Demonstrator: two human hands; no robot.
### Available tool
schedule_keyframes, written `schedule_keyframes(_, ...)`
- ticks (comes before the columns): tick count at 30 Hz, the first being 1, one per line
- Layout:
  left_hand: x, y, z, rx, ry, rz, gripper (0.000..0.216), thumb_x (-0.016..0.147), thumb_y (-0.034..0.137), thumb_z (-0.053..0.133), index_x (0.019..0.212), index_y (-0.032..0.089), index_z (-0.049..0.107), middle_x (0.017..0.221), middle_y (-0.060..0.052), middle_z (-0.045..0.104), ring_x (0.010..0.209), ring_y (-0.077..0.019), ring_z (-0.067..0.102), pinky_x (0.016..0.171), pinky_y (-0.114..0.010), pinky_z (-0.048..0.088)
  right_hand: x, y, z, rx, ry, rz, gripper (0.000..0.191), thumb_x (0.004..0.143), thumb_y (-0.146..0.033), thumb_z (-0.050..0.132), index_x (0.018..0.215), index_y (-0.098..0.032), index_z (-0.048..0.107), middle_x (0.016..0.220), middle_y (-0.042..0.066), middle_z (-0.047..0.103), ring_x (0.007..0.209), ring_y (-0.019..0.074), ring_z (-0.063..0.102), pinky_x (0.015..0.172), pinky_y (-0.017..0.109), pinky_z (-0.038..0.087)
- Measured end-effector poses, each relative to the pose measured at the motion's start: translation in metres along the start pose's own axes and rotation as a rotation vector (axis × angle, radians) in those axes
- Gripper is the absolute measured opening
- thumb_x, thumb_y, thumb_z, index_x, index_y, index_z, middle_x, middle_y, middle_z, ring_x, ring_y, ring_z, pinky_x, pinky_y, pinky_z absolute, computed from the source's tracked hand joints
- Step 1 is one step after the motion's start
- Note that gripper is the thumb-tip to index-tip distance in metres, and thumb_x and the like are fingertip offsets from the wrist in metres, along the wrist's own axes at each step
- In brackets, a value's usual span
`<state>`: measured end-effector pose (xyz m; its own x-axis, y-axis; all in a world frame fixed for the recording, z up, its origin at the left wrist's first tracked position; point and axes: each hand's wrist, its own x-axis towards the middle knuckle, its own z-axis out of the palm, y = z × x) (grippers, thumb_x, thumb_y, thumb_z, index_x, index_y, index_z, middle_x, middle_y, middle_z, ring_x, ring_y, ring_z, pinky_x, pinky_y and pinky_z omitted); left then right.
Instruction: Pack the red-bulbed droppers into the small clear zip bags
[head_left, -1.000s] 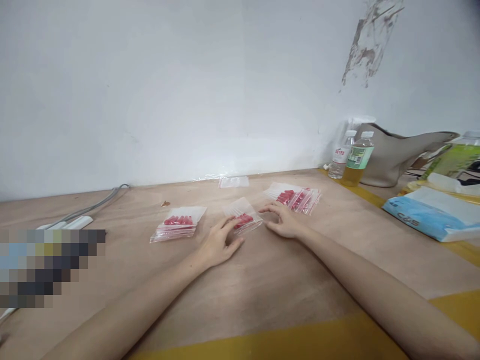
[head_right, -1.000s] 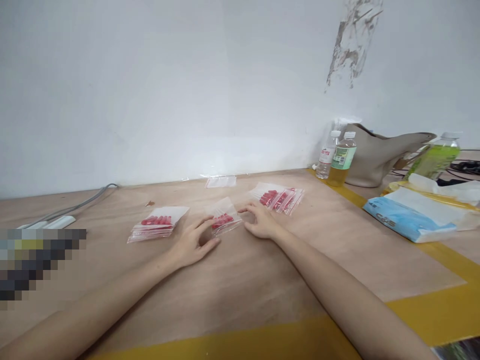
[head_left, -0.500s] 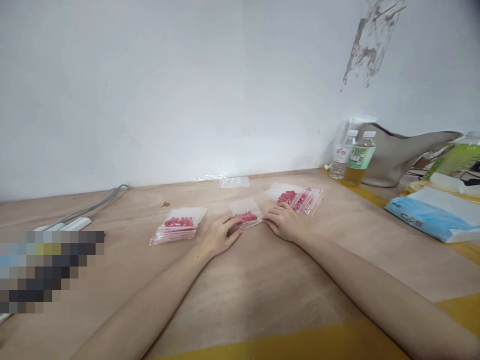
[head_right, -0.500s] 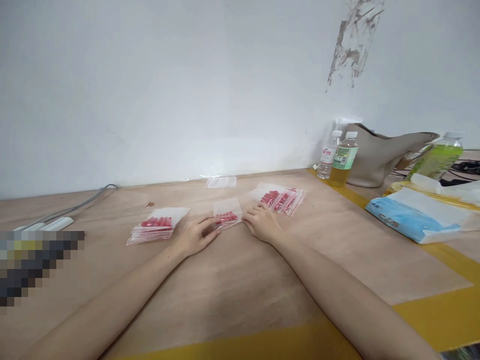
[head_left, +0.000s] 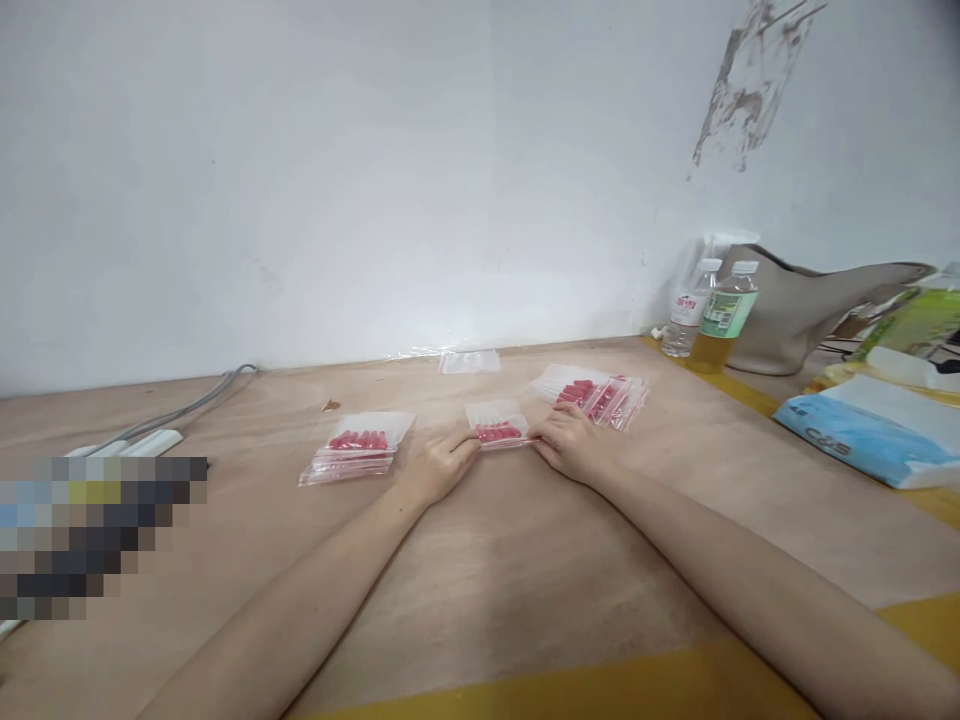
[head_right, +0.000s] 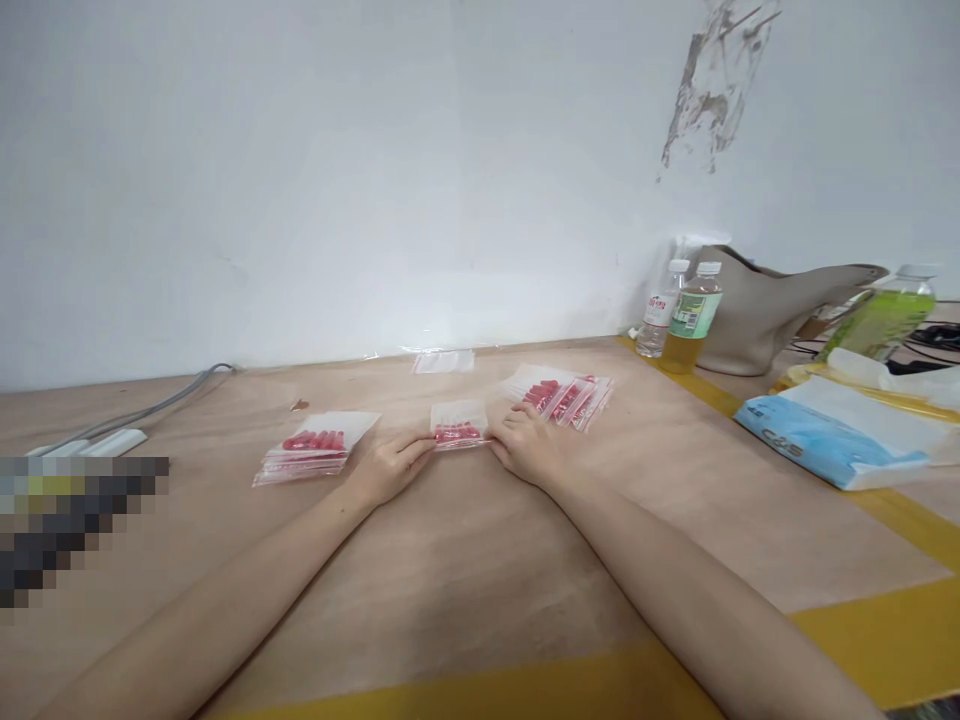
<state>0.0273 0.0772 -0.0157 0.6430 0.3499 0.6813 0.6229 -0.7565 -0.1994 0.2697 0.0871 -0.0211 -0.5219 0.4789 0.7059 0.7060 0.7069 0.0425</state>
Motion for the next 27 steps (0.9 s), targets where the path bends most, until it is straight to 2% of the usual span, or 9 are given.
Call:
schedule_keyframes(9,0.002,-0.003,-0.006,0.074,-0.028,0.072,0.020,0.086,0.013,0.041,0.081,0.017,0.060,0.082,-0.003,0.066,0.073,-0.0147,0.061,0.067,-0.027,0.049,0.003,-0.001,-0.004,-0.093,-0.018,-0.124,0.020,0.082,-0.017,0.044,0.075,-0.020,0.062,0.074,0.002,0.064,0.075,0.0138,0.051,0.082,0.034,0.027)
schedule_keyframes(13,0.002,-0.004,-0.006,0.093,-0.049,0.104,0.021,0.086,0.013,0.041,0.076,0.017,0.059,0.076,-0.002,0.065,0.068,-0.0150,0.061,0.064,-0.028,0.048,0.004,-0.001,-0.005,-0.126,-0.053,-0.120,0.022,0.081,-0.014,0.044,0.068,-0.019,0.060,0.067,0.001,0.062,0.070,0.0133,0.050,0.082,0.036,0.025)
schedule_keyframes(18,0.003,-0.001,-0.005,0.107,-0.039,0.088,0.020,0.087,0.015,0.041,0.079,0.017,0.059,0.078,-0.003,0.065,0.069,-0.0145,0.060,0.065,-0.027,0.047,0.005,-0.005,-0.005,-0.108,-0.035,-0.084,0.019,0.083,-0.022,0.045,0.075,-0.020,0.062,0.071,0.002,0.063,0.075,0.0144,0.050,0.082,0.036,0.025)
schedule_keyframes(21,0.007,0.002,-0.004,0.109,-0.028,0.090,0.016,0.087,0.016,0.043,0.083,0.016,0.059,0.079,-0.004,0.065,0.071,-0.0154,0.060,0.066,-0.028,0.047,0.012,-0.017,0.002,-0.097,0.009,-0.095,0.018,0.083,-0.026,0.046,0.080,-0.022,0.063,0.074,0.002,0.063,0.078,0.0153,0.050,0.081,0.035,0.026)
schedule_keyframes(27,0.011,0.003,0.000,0.116,-0.036,0.124,0.017,0.087,0.014,0.042,0.084,0.014,0.059,0.079,-0.004,0.065,0.070,-0.0161,0.060,0.066,-0.029,0.046,0.025,-0.037,0.021,-0.130,0.041,-0.185,0.020,0.084,-0.020,0.043,0.075,-0.019,0.060,0.073,0.002,0.063,0.073,0.0142,0.047,0.077,0.034,0.026)
